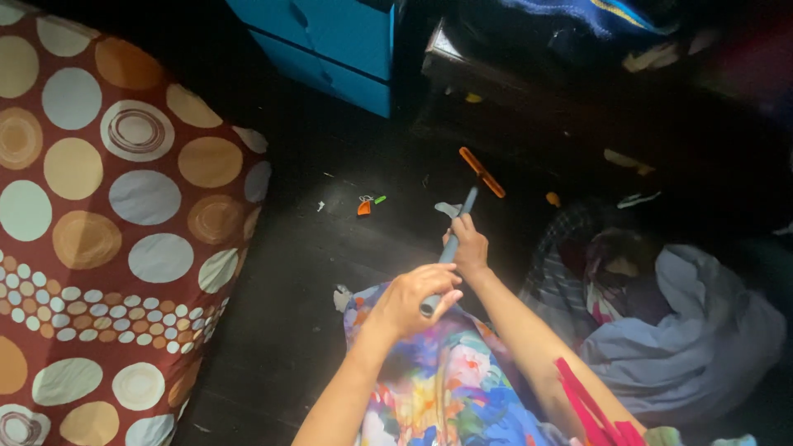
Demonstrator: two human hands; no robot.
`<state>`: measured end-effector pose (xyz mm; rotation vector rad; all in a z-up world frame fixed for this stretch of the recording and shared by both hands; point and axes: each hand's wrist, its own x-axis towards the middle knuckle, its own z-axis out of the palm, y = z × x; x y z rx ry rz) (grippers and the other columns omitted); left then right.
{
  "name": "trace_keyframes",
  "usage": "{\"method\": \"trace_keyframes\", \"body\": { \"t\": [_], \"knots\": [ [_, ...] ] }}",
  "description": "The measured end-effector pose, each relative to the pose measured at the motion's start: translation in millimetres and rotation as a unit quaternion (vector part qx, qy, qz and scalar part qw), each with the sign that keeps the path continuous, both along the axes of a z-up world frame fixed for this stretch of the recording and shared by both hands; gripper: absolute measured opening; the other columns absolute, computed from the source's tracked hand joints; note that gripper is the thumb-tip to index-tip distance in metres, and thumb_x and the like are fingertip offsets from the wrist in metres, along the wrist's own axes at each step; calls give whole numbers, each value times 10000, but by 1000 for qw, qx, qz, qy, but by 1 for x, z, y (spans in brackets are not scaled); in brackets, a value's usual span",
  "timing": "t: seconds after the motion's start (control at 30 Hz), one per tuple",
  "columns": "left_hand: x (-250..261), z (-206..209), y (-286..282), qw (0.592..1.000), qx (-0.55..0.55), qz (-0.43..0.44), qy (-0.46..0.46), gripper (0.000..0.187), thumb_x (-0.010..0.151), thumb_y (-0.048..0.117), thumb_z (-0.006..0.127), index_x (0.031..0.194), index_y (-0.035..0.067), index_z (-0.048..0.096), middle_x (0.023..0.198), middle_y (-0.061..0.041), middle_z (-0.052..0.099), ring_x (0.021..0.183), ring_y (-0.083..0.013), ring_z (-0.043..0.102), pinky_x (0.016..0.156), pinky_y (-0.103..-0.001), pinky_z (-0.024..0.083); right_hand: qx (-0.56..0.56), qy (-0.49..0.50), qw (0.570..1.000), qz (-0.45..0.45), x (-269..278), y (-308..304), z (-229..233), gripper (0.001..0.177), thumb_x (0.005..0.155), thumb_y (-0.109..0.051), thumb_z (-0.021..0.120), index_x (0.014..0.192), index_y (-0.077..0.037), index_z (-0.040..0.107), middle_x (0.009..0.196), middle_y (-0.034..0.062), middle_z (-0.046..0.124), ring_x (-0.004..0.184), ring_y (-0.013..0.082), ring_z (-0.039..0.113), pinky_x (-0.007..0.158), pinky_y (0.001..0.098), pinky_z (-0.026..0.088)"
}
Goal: The person sweeps a dark wooden floor with an orange broom, gathering small pieces of debris into a pile near a bed and a blue cabinet. The person moves around the room to collect scattered items and then adjusts the bedsheet at the end.
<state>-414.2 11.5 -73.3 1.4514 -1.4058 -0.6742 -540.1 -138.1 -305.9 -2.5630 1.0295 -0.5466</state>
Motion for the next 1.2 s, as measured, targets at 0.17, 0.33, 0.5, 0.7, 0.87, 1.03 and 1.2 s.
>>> {"method": "trace_keyframes", "body": {
  "t": [0.17,0.33,0.5,0.7,0.87,1.03,1.2],
  "knots": [
    [23,4,11,999,20,25,-5,198,977,150,687,807,49,671,998,-112,784,1101,-341,737,937,-440,604,3,-6,1000,25,40,5,-23,297,782,-258,782,852,-234,494,905,-27,529,607,321,685,544,434,566],
    [21,20,35,997,31,70,-10,180,966,124,684,803,47,685,974,-109,795,1053,-356,752,911,-453,615,41,-9,994,96,53,30,14,279,794,-267,746,849,-218,476,874,-13,524,583,376,669,538,472,529],
    [16,62,48,991,46,112,-49,186,949,196,707,781,117,705,958,-23,816,1039,-282,774,902,-393,624,43,-33,986,156,62,45,37,266,800,-301,707,797,-260,443,785,-54,478,539,287,669,523,387,534],
    [23,112,50,973,-22,227,-26,126,906,150,748,789,106,736,932,-48,819,1016,-300,787,974,-425,579,-43,-112,990,79,111,51,92,239,799,-264,717,808,-255,479,791,-39,496,496,276,628,506,356,543],
    [23,114,30,973,-60,223,22,77,966,98,652,898,66,670,1011,-108,767,1090,-331,743,1086,-485,509,-23,-164,986,-3,135,38,88,151,861,-174,662,842,-192,513,843,-5,529,587,260,623,478,367,495],
    [46,107,14,981,-106,155,47,74,986,59,561,943,44,619,954,-80,696,1054,-309,720,1159,-573,463,105,-292,950,-33,145,36,107,101,948,-92,669,1043,-114,641,983,31,654,857,187,662,783,311,509],
    [69,84,17,994,-89,36,57,47,977,44,577,947,80,572,990,-70,685,1130,-345,718,1194,-638,400,149,-174,973,33,145,23,77,162,957,-303,726,885,-179,651,877,-35,656,781,139,647,608,307,442]
  ]
}}
